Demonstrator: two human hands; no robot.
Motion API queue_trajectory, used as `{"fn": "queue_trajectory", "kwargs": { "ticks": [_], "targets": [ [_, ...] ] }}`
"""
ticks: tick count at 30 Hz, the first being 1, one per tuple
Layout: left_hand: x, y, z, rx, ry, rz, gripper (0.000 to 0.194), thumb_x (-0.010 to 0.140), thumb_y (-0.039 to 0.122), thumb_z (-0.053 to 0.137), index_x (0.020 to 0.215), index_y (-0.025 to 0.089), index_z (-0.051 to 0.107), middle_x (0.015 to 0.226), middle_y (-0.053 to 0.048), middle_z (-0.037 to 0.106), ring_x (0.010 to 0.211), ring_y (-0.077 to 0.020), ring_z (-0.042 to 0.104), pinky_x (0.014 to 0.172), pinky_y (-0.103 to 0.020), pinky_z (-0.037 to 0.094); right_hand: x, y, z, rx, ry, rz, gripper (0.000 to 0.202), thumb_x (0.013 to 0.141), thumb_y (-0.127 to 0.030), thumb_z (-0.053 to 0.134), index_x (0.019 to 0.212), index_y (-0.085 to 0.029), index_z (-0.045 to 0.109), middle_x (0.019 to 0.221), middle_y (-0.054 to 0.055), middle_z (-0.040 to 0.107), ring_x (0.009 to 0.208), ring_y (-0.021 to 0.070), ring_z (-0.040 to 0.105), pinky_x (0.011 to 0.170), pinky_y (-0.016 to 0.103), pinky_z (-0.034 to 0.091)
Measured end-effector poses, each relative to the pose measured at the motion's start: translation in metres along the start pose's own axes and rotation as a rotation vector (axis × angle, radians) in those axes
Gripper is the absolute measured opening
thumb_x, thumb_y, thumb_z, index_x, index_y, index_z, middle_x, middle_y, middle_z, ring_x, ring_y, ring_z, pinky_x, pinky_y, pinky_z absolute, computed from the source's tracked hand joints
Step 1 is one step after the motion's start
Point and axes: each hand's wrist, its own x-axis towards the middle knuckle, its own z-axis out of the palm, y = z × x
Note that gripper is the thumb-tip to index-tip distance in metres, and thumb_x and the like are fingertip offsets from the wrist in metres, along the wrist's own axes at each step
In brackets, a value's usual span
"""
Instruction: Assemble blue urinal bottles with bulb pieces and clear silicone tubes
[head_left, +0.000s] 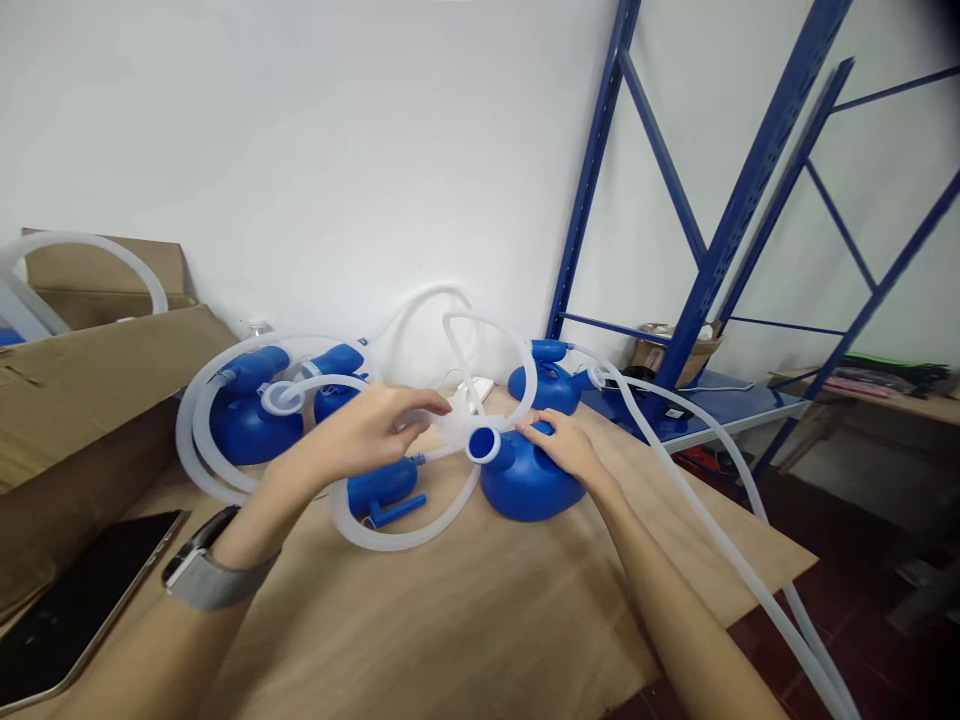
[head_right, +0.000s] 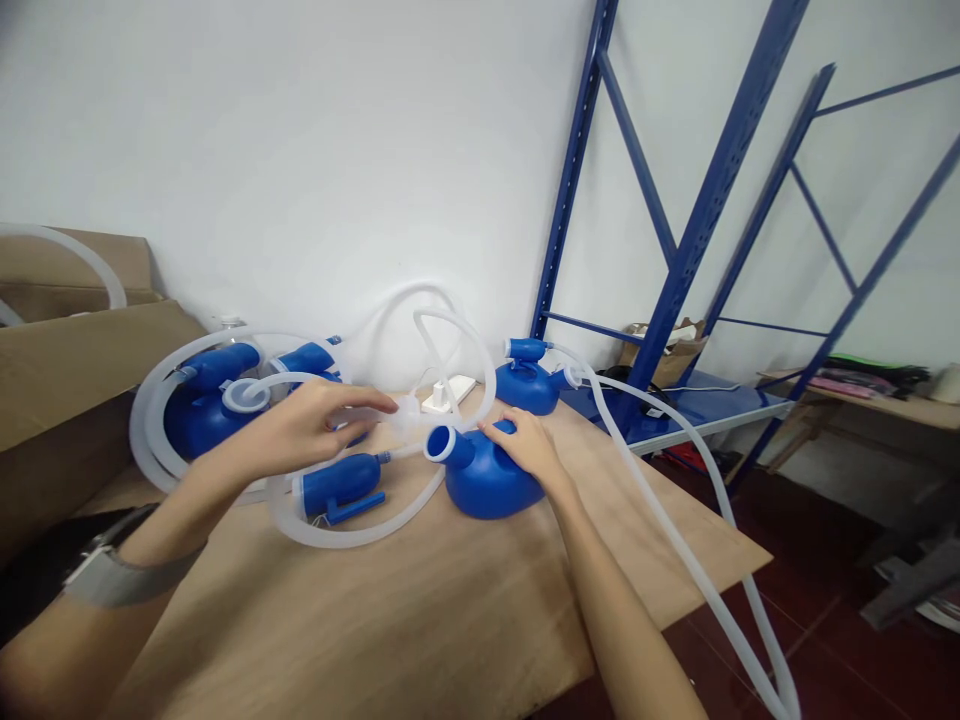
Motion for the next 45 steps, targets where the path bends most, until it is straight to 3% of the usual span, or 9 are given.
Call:
{"fn": "queue_trajectory", "kwargs": {
  "ticks": [3, 6, 11, 14, 18, 23, 27, 35, 45],
  "targets": [
    [-0.007, -0.004, -0.016, 0.086, 0.01, -0.01, 0.035, 0.085, 0.018, 0.053, 0.11, 0.027, 0.075, 0.106, -0.002, 0.079, 0.095, -0.0241, 0.072, 0.085, -0.034, 0.054, -0.001, -0.002, 0.0, 0.002, 0.014, -0.011, 0.038, 0.087, -0.06, 0.059, 0.077, -0.024, 0.064, 0.092, 0.005, 0.072, 0.095, 0.0281, 0.064, 0.08, 0.033, 0.044],
    [-0.008, -0.002, -0.015, 0.091, -0.041, 0.012, 0.034, 0.085, 0.015, 0.051, 0.107, 0.026, 0.075, 0.102, -0.002, 0.079, 0.091, -0.0238, 0.072, 0.082, -0.033, 0.053, -0.002, -0.001, 0.0, -0.026, 0.031, -0.01, 0.039, 0.088, -0.06, 0.058, 0.075, -0.023, 0.062, 0.091, 0.005, 0.071, 0.092, 0.0268, 0.064, 0.076, 0.031, 0.042],
    [0.002, 0.004, 0.026, 0.01, -0.135, 0.109, 0.037, 0.083, 0.009, 0.052, 0.109, 0.024, 0.073, 0.098, -0.004, 0.077, 0.089, -0.0232, 0.071, 0.085, -0.033, 0.053, -0.003, -0.005, 0.003, -0.067, 0.013, -0.025, 0.044, 0.088, -0.062, 0.056, 0.071, -0.022, 0.061, 0.081, 0.005, 0.071, 0.084, 0.0263, 0.065, 0.069, 0.031, 0.04],
    [0.008, 0.001, 0.048, -0.034, -0.113, 0.183, 0.033, 0.088, 0.012, 0.054, 0.114, 0.024, 0.07, 0.114, -0.005, 0.073, 0.103, -0.0237, 0.068, 0.092, -0.034, 0.051, -0.006, -0.011, 0.004, -0.078, 0.001, -0.036, 0.047, 0.088, -0.064, 0.056, 0.069, -0.022, 0.061, 0.075, 0.004, 0.071, 0.079, 0.0255, 0.066, 0.067, 0.031, 0.039],
    [0.007, -0.006, 0.053, 0.001, -0.001, 0.051, 0.039, 0.09, 0.04, 0.068, 0.123, 0.021, 0.066, 0.126, -0.01, 0.068, 0.105, -0.0278, 0.069, 0.091, -0.036, 0.052, -0.008, -0.016, 0.005, -0.087, 0.024, -0.047, 0.045, 0.088, -0.063, 0.057, 0.071, -0.021, 0.064, 0.079, 0.005, 0.074, 0.082, 0.0269, 0.067, 0.068, 0.031, 0.04],
    [0.0, -0.003, 0.056, 0.324, -0.166, -0.092, 0.077, 0.088, 0.074, 0.054, 0.14, 0.017, 0.055, 0.101, -0.015, 0.075, 0.092, -0.0363, 0.072, 0.072, -0.036, 0.051, -0.012, -0.022, 0.008, -0.106, 0.044, -0.056, 0.046, 0.088, -0.061, 0.057, 0.067, -0.021, 0.063, 0.073, 0.005, 0.072, 0.076, 0.0251, 0.065, 0.065, 0.029, 0.038],
    [0.003, 0.001, 0.055, 0.429, -0.27, -0.07, 0.068, 0.098, 0.068, 0.041, 0.133, 0.011, 0.057, 0.098, -0.016, 0.075, 0.089, -0.0347, 0.073, 0.069, -0.036, 0.049, -0.015, -0.028, 0.011, -0.113, 0.068, -0.071, 0.046, 0.088, -0.06, 0.058, 0.065, -0.02, 0.061, 0.074, 0.004, 0.071, 0.073, 0.0221, 0.063, 0.063, 0.028, 0.035],
    [0.0, 0.014, 0.035, 0.451, -0.402, -0.049, 0.046, 0.098, 0.051, 0.058, 0.127, 0.014, 0.056, 0.123, -0.015, 0.07, 0.106, -0.0323, 0.071, 0.079, -0.034, 0.049, -0.02, -0.04, 0.015, -0.12, 0.035, -0.055, 0.042, 0.09, -0.058, 0.058, 0.072, -0.021, 0.07, 0.081, 0.005, 0.075, 0.077, 0.0218, 0.065, 0.064, 0.028, 0.033],
    [-0.006, 0.032, 0.04, 0.657, -0.366, 0.036, 0.047, 0.098, 0.051, 0.059, 0.119, 0.009, 0.061, 0.108, -0.017, 0.073, 0.09, -0.0311, 0.073, 0.071, -0.036, 0.05, -0.021, -0.052, 0.017, -0.199, 0.026, -0.008, 0.041, 0.092, -0.05, 0.058, 0.069, -0.019, 0.071, 0.078, 0.007, 0.075, 0.072, 0.0204, 0.063, 0.064, 0.029, 0.031]
  ]
}}
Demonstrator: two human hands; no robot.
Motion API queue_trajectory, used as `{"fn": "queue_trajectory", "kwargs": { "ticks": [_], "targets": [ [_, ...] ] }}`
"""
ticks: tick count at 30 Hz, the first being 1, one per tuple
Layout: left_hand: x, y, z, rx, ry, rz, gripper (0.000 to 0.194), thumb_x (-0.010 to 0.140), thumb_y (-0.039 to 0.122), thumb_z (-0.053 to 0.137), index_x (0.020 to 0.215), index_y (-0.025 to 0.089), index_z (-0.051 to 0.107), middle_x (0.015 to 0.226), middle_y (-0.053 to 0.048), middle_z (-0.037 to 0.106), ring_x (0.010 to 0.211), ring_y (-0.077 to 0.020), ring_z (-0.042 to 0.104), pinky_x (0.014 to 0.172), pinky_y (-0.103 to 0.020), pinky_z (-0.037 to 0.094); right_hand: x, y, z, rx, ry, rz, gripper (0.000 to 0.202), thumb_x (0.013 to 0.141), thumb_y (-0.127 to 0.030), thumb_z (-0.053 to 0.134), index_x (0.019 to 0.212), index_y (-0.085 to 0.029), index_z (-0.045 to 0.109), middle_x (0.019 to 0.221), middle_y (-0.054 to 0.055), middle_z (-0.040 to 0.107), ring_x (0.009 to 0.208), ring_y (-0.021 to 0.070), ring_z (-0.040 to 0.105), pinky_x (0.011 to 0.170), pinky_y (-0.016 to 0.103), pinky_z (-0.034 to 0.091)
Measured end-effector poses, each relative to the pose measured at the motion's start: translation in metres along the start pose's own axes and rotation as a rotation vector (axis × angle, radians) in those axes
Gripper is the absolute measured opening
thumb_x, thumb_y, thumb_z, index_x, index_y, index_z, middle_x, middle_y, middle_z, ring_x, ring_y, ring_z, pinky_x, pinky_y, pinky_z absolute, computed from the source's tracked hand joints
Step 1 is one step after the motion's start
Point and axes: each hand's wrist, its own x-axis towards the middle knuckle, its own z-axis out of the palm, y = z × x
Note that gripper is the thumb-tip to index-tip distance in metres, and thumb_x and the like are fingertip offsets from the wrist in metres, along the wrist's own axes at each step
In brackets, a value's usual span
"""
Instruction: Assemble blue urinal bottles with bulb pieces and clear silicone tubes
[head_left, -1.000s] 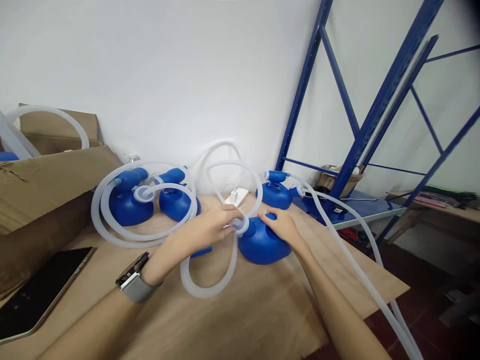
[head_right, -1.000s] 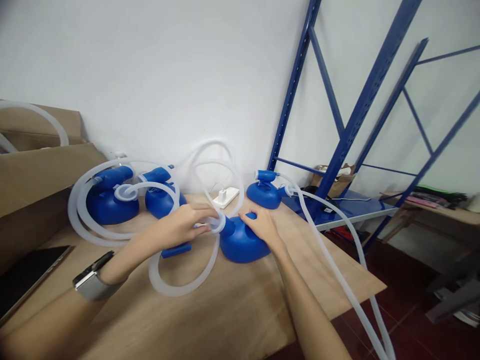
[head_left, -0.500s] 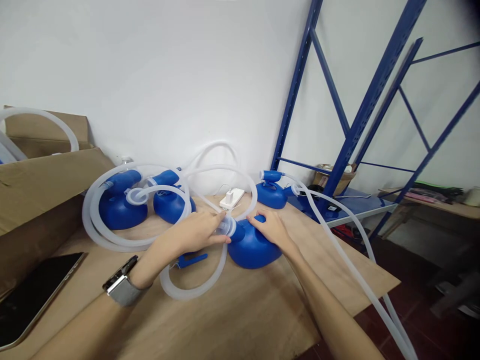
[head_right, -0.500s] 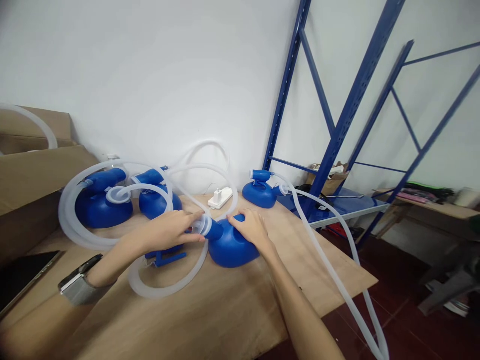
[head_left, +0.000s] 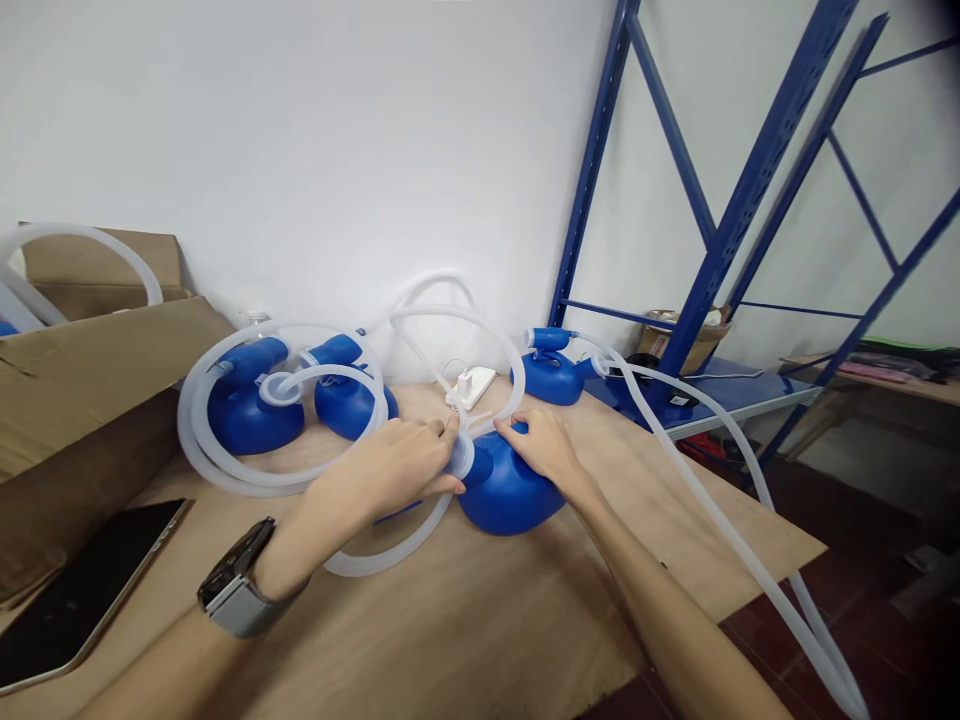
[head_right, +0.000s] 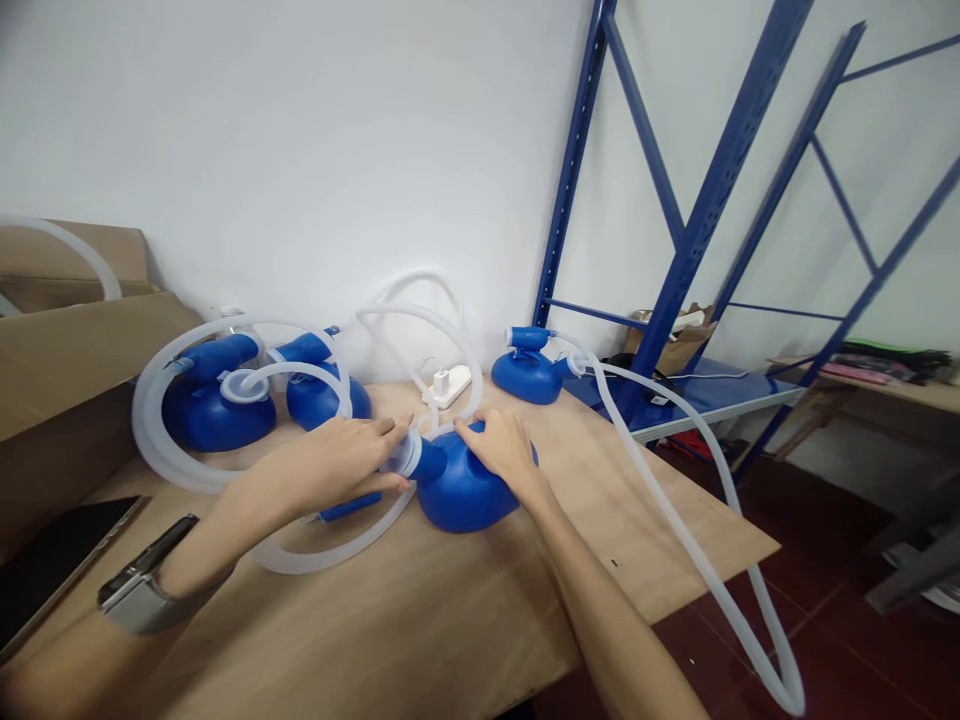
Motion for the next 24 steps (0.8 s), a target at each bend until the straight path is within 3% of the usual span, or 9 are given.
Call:
{"fn": "queue_trajectory", "kwargs": {
  "ticks": [5, 10, 18, 24],
  "targets": [
    [-0.001, 0.005, 0.006, 0.086, 0.078, 0.028, 0.056, 0.097, 0.047, 0.062, 0.133, 0.005, 0.055, 0.111, -0.019, 0.073, 0.095, -0.0319, 0.073, 0.073, -0.037, 0.05, -0.003, -0.005, -0.002, -0.071, 0.001, 0.009, 0.045, 0.096, -0.047, 0.052, 0.066, -0.018, 0.069, 0.076, 0.009, 0.074, 0.069, 0.0199, 0.062, 0.062, 0.03, 0.029],
    [0.004, -0.003, 0.011, 0.07, 0.098, 0.055, 0.06, 0.096, 0.046, 0.064, 0.138, 0.005, 0.051, 0.11, -0.017, 0.073, 0.097, -0.0304, 0.072, 0.079, -0.036, 0.05, -0.005, -0.005, -0.003, -0.145, 0.0, 0.042, 0.046, 0.097, -0.049, 0.05, 0.072, -0.019, 0.074, 0.081, 0.012, 0.076, 0.077, 0.0248, 0.066, 0.064, 0.031, 0.03],
    [0.012, -0.02, 0.028, -0.082, 0.109, 0.067, 0.066, 0.099, 0.052, 0.056, 0.151, 0.018, 0.035, 0.123, -0.015, 0.067, 0.105, -0.0289, 0.069, 0.082, -0.033, 0.049, 0.01, 0.005, 0.0, -0.14, -0.019, -0.038, 0.048, 0.101, -0.043, 0.047, 0.071, -0.018, 0.074, 0.083, 0.012, 0.077, 0.08, 0.0235, 0.068, 0.067, 0.029, 0.034],
    [0.013, -0.017, 0.011, -0.151, 0.046, 0.055, 0.082, 0.088, 0.056, 0.071, 0.153, 0.019, 0.037, 0.127, -0.015, 0.069, 0.11, -0.0321, 0.069, 0.085, -0.033, 0.049, 0.013, 0.012, 0.003, -0.129, -0.023, -0.041, 0.047, 0.101, -0.042, 0.045, 0.072, -0.019, 0.075, 0.084, 0.01, 0.078, 0.081, 0.0231, 0.069, 0.066, 0.029, 0.033]
  ]
}}
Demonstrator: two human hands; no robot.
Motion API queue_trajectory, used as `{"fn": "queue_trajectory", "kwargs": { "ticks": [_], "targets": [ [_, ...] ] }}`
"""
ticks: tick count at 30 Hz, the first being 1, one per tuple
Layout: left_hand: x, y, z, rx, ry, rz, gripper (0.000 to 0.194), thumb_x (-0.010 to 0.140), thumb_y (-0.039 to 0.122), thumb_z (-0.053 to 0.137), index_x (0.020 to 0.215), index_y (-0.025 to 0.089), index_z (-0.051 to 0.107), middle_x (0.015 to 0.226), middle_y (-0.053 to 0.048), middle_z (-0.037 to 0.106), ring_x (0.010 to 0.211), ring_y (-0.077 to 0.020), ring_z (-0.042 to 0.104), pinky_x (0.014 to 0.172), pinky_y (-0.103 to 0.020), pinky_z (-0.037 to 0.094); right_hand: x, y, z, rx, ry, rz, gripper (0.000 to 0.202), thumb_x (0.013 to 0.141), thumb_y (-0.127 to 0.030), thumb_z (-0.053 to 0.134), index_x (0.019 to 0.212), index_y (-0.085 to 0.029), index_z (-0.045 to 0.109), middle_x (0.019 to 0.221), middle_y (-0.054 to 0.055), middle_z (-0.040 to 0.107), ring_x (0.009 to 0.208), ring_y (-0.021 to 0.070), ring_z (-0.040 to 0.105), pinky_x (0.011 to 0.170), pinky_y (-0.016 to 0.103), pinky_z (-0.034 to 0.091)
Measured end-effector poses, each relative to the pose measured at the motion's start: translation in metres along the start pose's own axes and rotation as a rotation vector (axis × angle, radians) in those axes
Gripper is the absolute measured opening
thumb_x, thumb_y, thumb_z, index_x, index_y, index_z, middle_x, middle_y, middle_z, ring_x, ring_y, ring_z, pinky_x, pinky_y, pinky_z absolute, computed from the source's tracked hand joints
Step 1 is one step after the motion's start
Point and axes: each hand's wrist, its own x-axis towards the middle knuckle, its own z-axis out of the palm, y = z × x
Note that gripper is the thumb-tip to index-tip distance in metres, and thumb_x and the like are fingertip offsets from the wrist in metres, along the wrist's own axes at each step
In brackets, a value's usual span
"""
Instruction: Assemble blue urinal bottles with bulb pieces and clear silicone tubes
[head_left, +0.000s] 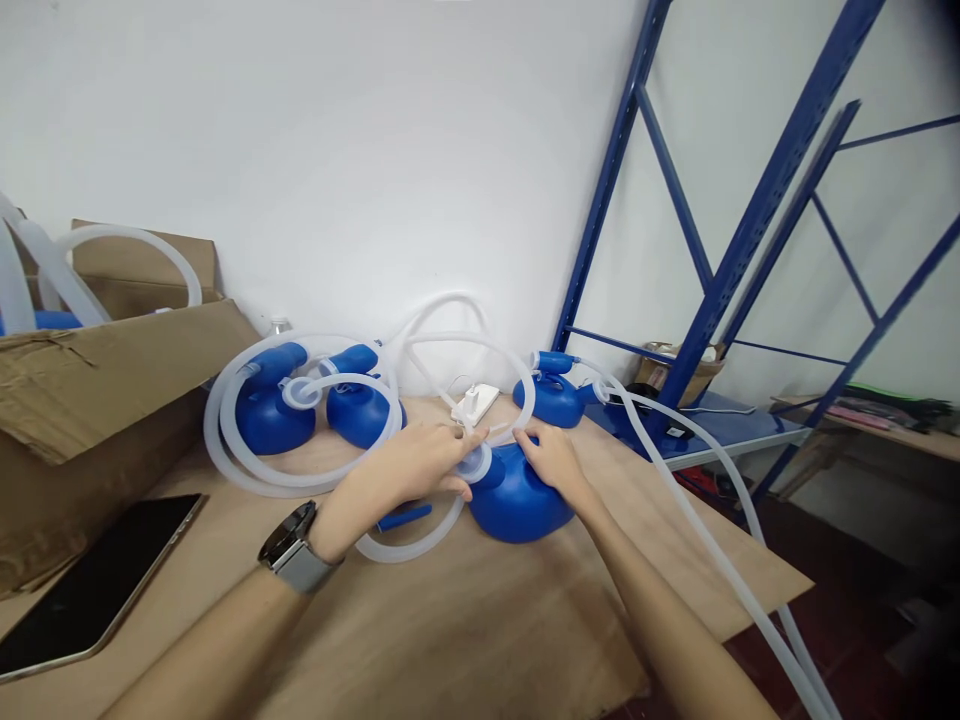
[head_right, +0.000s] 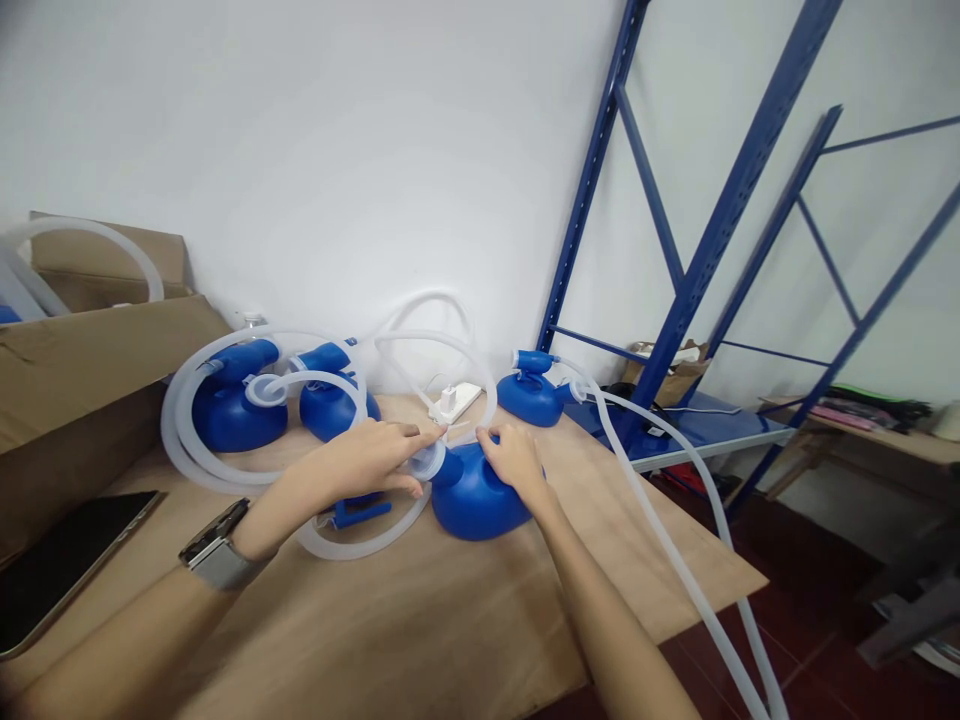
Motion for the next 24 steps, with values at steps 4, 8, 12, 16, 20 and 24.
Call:
{"fn": "queue_trajectory", "kwargs": {
  "ticks": [4, 8, 12, 16, 20, 24],
  "targets": [
    [-0.004, 0.001, -0.013, -0.142, -0.026, -0.042, 0.071, 0.097, 0.061, 0.052, 0.152, 0.017, 0.041, 0.136, -0.018, 0.065, 0.119, -0.0336, 0.066, 0.09, -0.038, 0.049, -0.002, 0.001, 0.0, -0.013, 0.001, 0.01, 0.049, 0.101, -0.045, 0.044, 0.074, -0.018, 0.075, 0.087, 0.01, 0.078, 0.084, 0.0237, 0.069, 0.067, 0.028, 0.035],
    [-0.006, -0.004, -0.012, -0.234, -0.027, -0.065, 0.051, 0.1, 0.053, 0.05, 0.142, 0.024, 0.053, 0.134, -0.011, 0.068, 0.121, -0.0297, 0.065, 0.09, -0.034, 0.05, -0.003, -0.001, -0.001, -0.013, 0.003, 0.014, 0.047, 0.101, -0.043, 0.045, 0.08, -0.017, 0.077, 0.088, 0.011, 0.078, 0.086, 0.024, 0.069, 0.07, 0.027, 0.037],
    [-0.003, -0.01, -0.005, -0.308, 0.013, -0.065, 0.047, 0.095, 0.048, 0.062, 0.134, 0.022, 0.06, 0.125, -0.01, 0.072, 0.114, -0.0292, 0.067, 0.088, -0.033, 0.05, -0.003, -0.003, -0.003, -0.017, 0.009, 0.017, 0.046, 0.102, -0.042, 0.045, 0.084, -0.017, 0.079, 0.089, 0.012, 0.079, 0.089, 0.0245, 0.07, 0.072, 0.027, 0.039],
    [0.004, -0.021, -0.001, -0.577, 0.007, -0.032, 0.051, 0.093, 0.05, 0.063, 0.134, 0.019, 0.062, 0.136, -0.011, 0.068, 0.123, -0.028, 0.063, 0.1, -0.035, 0.05, -0.007, -0.008, -0.005, -0.04, -0.003, 0.028, 0.047, 0.103, -0.044, 0.044, 0.085, -0.018, 0.079, 0.091, 0.013, 0.079, 0.091, 0.0244, 0.07, 0.072, 0.027, 0.039],
    [0.005, -0.029, 0.001, -0.758, -0.04, -0.037, 0.047, 0.089, 0.049, 0.066, 0.124, 0.019, 0.069, 0.145, -0.01, 0.061, 0.131, -0.0295, 0.058, 0.106, -0.037, 0.048, -0.013, -0.015, -0.008, -0.062, -0.019, 0.057, 0.049, 0.103, -0.046, 0.043, 0.083, -0.018, 0.078, 0.094, 0.013, 0.079, 0.09, 0.0251, 0.071, 0.069, 0.028, 0.037],
    [0.005, -0.026, -0.004, -0.689, -0.037, -0.093, 0.047, 0.088, 0.047, 0.066, 0.124, 0.016, 0.068, 0.13, -0.011, 0.071, 0.119, -0.0294, 0.065, 0.097, -0.036, 0.052, -0.017, -0.021, -0.01, -0.075, -0.013, 0.077, 0.05, 0.103, -0.045, 0.042, 0.083, -0.018, 0.078, 0.096, 0.015, 0.079, 0.091, 0.0255, 0.071, 0.069, 0.029, 0.037]
  ]
}}
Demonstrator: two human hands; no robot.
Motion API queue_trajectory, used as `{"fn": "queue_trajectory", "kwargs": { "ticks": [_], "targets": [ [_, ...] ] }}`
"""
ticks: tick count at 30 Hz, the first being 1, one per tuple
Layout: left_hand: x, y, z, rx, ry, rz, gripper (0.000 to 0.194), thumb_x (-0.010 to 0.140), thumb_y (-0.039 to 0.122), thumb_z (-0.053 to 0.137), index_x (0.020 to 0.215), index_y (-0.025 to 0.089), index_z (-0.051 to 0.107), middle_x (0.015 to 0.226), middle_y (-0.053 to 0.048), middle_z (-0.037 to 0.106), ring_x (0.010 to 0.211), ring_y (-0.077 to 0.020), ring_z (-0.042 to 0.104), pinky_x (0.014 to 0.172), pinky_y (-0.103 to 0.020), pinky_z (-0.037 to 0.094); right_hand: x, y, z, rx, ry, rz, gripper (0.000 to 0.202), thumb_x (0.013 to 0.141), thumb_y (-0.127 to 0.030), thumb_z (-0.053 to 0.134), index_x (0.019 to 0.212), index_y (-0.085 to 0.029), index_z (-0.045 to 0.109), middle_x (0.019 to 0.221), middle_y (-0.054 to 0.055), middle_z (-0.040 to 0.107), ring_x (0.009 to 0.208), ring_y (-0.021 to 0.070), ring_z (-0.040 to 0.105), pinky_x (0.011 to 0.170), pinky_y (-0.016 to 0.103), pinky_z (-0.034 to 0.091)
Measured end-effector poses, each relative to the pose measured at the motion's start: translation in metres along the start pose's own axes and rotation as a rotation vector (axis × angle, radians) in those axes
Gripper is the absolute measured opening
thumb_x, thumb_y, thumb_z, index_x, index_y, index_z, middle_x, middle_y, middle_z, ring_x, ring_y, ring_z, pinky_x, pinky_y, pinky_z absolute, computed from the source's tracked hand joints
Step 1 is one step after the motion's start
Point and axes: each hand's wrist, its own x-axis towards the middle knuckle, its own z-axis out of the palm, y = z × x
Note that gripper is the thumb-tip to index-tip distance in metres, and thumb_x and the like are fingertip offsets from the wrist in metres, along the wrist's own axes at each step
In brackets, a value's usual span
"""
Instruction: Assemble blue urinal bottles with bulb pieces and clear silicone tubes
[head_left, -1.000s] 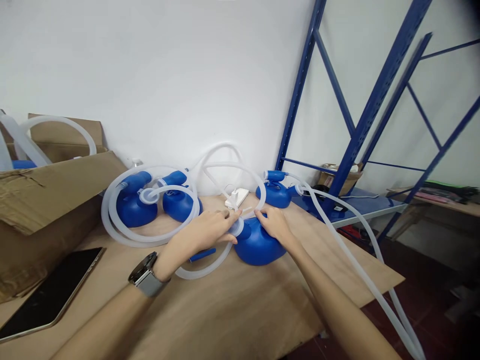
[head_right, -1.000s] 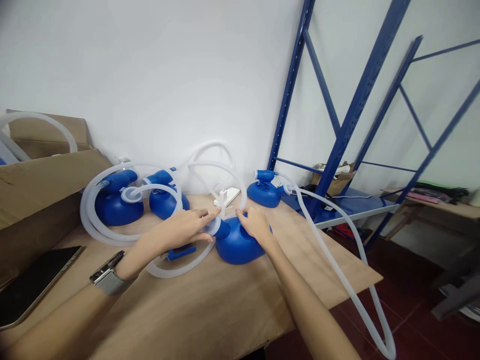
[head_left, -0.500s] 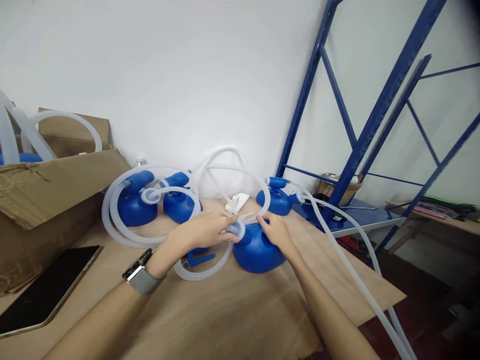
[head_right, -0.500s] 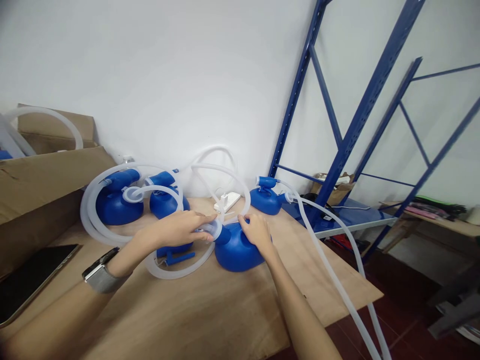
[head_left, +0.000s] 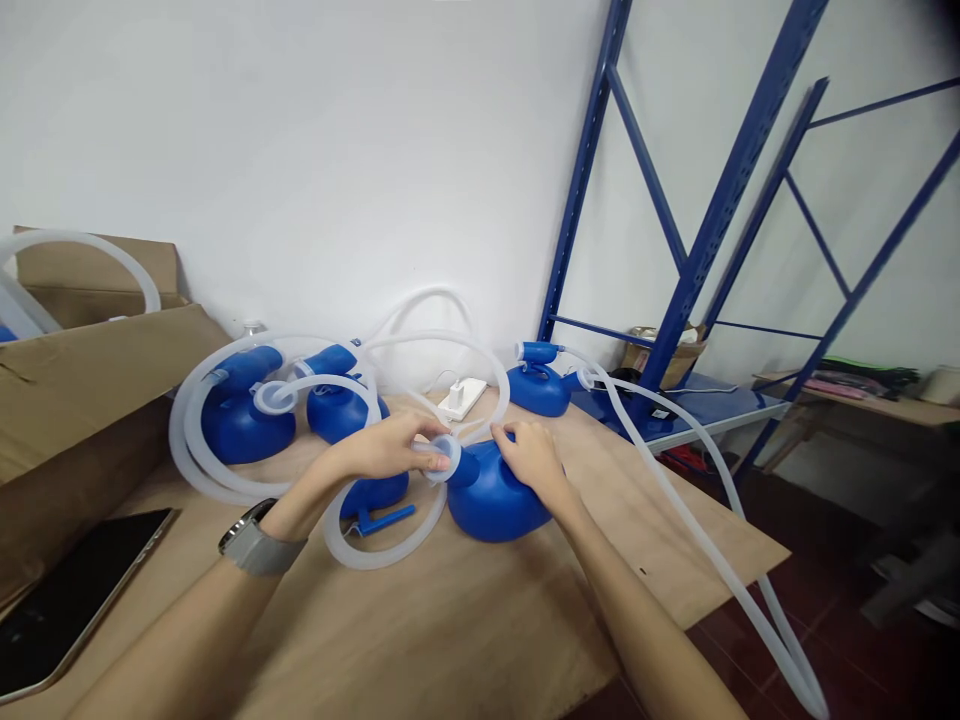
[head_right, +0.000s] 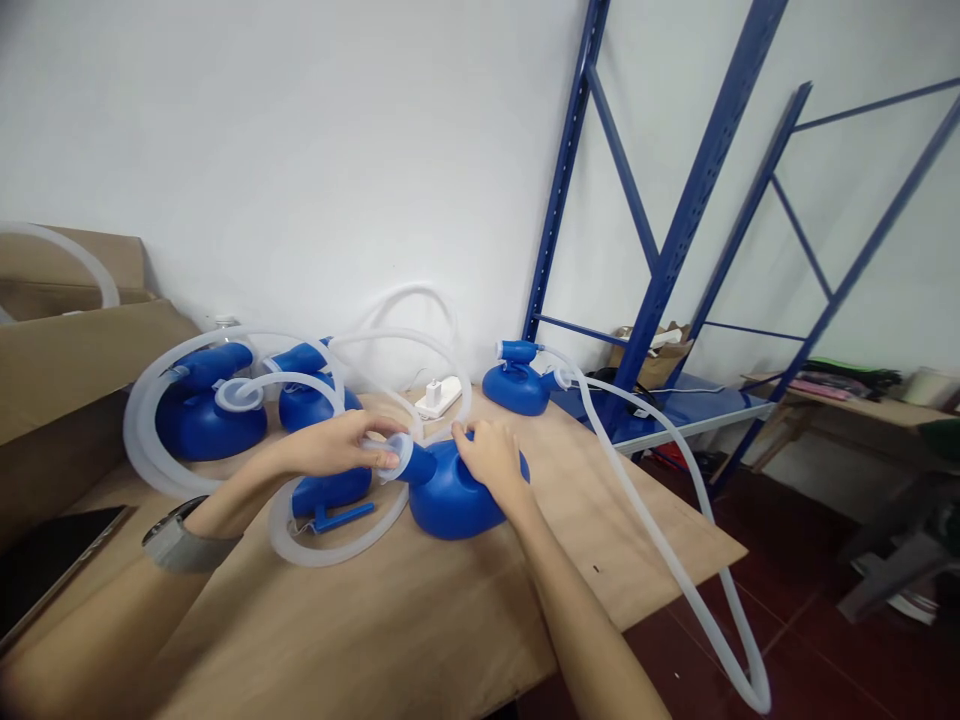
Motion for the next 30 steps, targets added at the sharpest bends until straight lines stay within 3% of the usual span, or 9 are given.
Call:
{"fn": "queue_trajectory", "kwargs": {
  "ticks": [7, 18, 22, 24, 27, 30],
  "targets": [
    [-0.001, 0.015, -0.002, 0.108, -0.035, -0.061, 0.043, 0.087, 0.044, 0.061, 0.117, 0.014, 0.067, 0.106, -0.009, 0.076, 0.098, -0.0266, 0.07, 0.083, -0.033, 0.052, -0.002, -0.006, 0.0, -0.023, -0.004, 0.043, 0.052, 0.103, -0.044, 0.039, 0.083, -0.017, 0.079, 0.095, 0.018, 0.078, 0.09, 0.0287, 0.071, 0.07, 0.031, 0.038],
    [-0.002, 0.01, 0.002, 0.102, -0.008, 0.003, 0.036, 0.088, 0.043, 0.062, 0.11, 0.016, 0.071, 0.108, -0.008, 0.076, 0.1, -0.0255, 0.07, 0.085, -0.031, 0.051, 0.002, -0.007, 0.002, -0.033, -0.001, 0.059, 0.05, 0.104, -0.042, 0.038, 0.089, -0.015, 0.078, 0.102, 0.019, 0.077, 0.095, 0.028, 0.071, 0.074, 0.031, 0.039],
    [-0.006, 0.009, 0.002, 0.139, 0.0, 0.015, 0.043, 0.091, 0.047, 0.058, 0.121, 0.018, 0.067, 0.122, -0.01, 0.073, 0.109, -0.027, 0.068, 0.09, -0.033, 0.05, 0.003, -0.005, 0.003, -0.032, 0.008, 0.026, 0.051, 0.105, -0.042, 0.038, 0.086, -0.016, 0.078, 0.101, 0.017, 0.077, 0.096, 0.0264, 0.07, 0.073, 0.03, 0.037],
    [-0.007, 0.012, 0.003, 0.184, -0.01, -0.006, 0.053, 0.088, 0.057, 0.062, 0.124, 0.018, 0.065, 0.123, -0.011, 0.072, 0.111, -0.0291, 0.067, 0.09, -0.035, 0.051, 0.003, -0.004, 0.002, -0.036, 0.008, 0.023, 0.052, 0.105, -0.042, 0.038, 0.084, -0.017, 0.078, 0.098, 0.016, 0.078, 0.094, 0.0261, 0.071, 0.071, 0.03, 0.037],
    [-0.009, 0.021, 0.007, 0.328, 0.022, -0.051, 0.063, 0.08, 0.068, 0.067, 0.117, 0.017, 0.067, 0.108, -0.013, 0.075, 0.101, -0.0336, 0.069, 0.08, -0.038, 0.052, 0.003, -0.003, 0.003, -0.035, 0.009, 0.021, 0.053, 0.105, -0.042, 0.037, 0.083, -0.018, 0.078, 0.095, 0.015, 0.078, 0.091, 0.026, 0.071, 0.069, 0.031, 0.036],
    [-0.01, 0.029, 0.012, 0.495, 0.082, -0.079, 0.052, 0.083, 0.064, 0.067, 0.101, 0.015, 0.069, 0.092, -0.014, 0.074, 0.086, -0.0341, 0.07, 0.07, -0.038, 0.049, 0.004, -0.001, 0.004, -0.03, 0.019, 0.008, 0.053, 0.105, -0.043, 0.037, 0.084, -0.018, 0.079, 0.094, 0.015, 0.078, 0.091, 0.0264, 0.071, 0.069, 0.03, 0.036]
  ]
}}
